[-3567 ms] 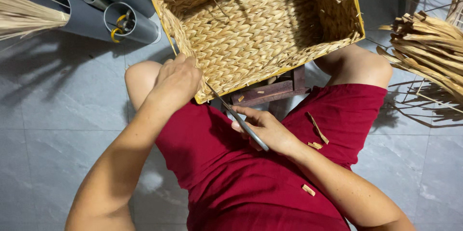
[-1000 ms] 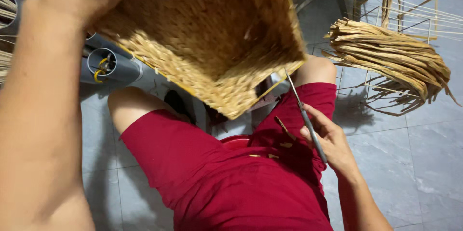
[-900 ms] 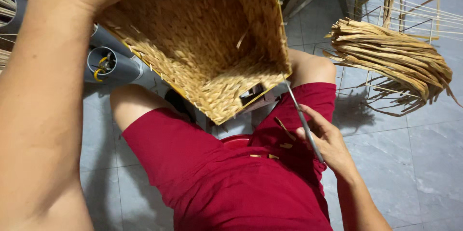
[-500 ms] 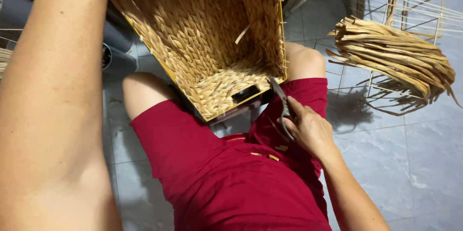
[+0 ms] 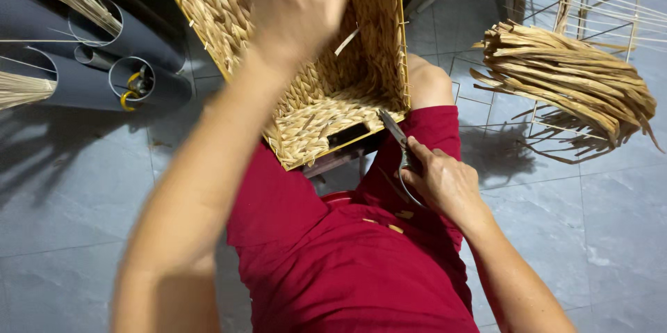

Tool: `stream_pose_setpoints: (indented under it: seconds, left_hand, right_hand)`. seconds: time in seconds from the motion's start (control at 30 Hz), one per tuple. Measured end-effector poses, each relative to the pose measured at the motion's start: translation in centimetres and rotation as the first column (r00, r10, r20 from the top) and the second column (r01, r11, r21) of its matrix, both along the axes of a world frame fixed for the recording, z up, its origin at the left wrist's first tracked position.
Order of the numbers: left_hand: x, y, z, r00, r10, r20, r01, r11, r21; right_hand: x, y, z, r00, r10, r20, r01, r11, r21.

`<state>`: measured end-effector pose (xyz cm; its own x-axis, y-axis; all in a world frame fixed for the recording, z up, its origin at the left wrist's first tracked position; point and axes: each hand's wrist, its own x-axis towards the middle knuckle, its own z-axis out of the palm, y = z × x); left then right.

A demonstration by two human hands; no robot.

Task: The person sits on the floor with a woven water-hyacinth storage basket on their lap and uses scissors to snip off protruding straw ends and loose fibers from the basket's rim and walls. They rotate the basket to reach different sides, pluck cut pieces away by hand, and brush loose trimmings off the surface.

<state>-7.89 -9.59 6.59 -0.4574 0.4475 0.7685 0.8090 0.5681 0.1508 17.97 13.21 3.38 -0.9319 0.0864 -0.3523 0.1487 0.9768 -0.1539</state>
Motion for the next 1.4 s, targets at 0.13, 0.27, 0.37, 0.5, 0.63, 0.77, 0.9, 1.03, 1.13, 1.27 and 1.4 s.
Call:
stream_pose_setpoints:
  seconds: [0.13, 0.27, 0.37, 0.5, 0.63, 0.77, 0.9, 1.03, 1.13, 1.27, 1.4]
  left_hand:
    - [4.2, 4.2, -10.7, 0.756, 0.109, 0.646, 0.02, 0.982, -0.189]
    - [6.7, 6.8, -17.8, 0.266, 0.221, 0.938, 0.05, 0.969, -0.243]
    - [7.0, 8.3, -19.5, 0.229, 0.257, 0.939, -0.056, 0.966, -0.251]
    - [7.5, 9.0, -20.2, 0.253, 0.257, 0.933, -0.244, 0.95, -0.195]
    - [7.4, 8.1, -20.9, 0.172, 0.137, 0.976, -0.379, 0.923, -0.063]
    - [7.3, 7.5, -21.5, 0.239, 0.187, 0.953, -0.4, 0.913, -0.079]
    - [7.0, 7.3, -22.0, 0.187, 0.197, 0.962, -0.446, 0.89, -0.095]
    - [6.8, 7.3, -21.9, 0.136, 0.228, 0.964, -0.475, 0.869, -0.139]
    - [6.7, 7.1, -21.6, 0.014, 0.182, 0.983, -0.462, 0.873, -0.155]
    - [6.8, 7.0, -21.1, 0.026, 0.178, 0.984, -0.453, 0.879, -0.147]
    - [7.3, 7.2, -21.3, 0.193, 0.163, 0.968, -0.453, 0.89, -0.059]
  right_hand:
    - [0.0, 0.0, 0.0, 0.997, 0.057, -0.052, -0.057, 0.998, 0.016]
    - [-0.5, 0.3, 0.7, 0.998, 0.065, 0.001, -0.064, 0.994, 0.093]
    - [-1.4, 0.1, 1.1, 0.998, 0.064, -0.018, -0.062, 0.992, 0.109]
    - [-2.4, -0.1, 1.3, 0.996, 0.05, -0.077, -0.041, 0.993, 0.113]
    - [-4.1, -0.7, 0.8, 0.996, 0.068, -0.059, -0.057, 0.985, 0.16]
    - [-6.8, -2.0, 0.2, 0.996, 0.091, -0.004, -0.088, 0.977, 0.193]
    - [-8.2, -3.1, 0.5, 0.994, 0.092, 0.051, -0.101, 0.975, 0.197]
    - [-8.5, -3.5, 0.7, 0.992, 0.083, 0.092, -0.101, 0.97, 0.22]
    - [-8.5, -3.6, 0.3, 0.992, 0.092, 0.083, -0.109, 0.967, 0.229]
    - [-8.5, -3.5, -1.0, 0.992, 0.106, 0.061, -0.117, 0.968, 0.222]
    - [-9.7, -3.8, -3.1, 0.986, 0.114, 0.119, -0.139, 0.962, 0.234]
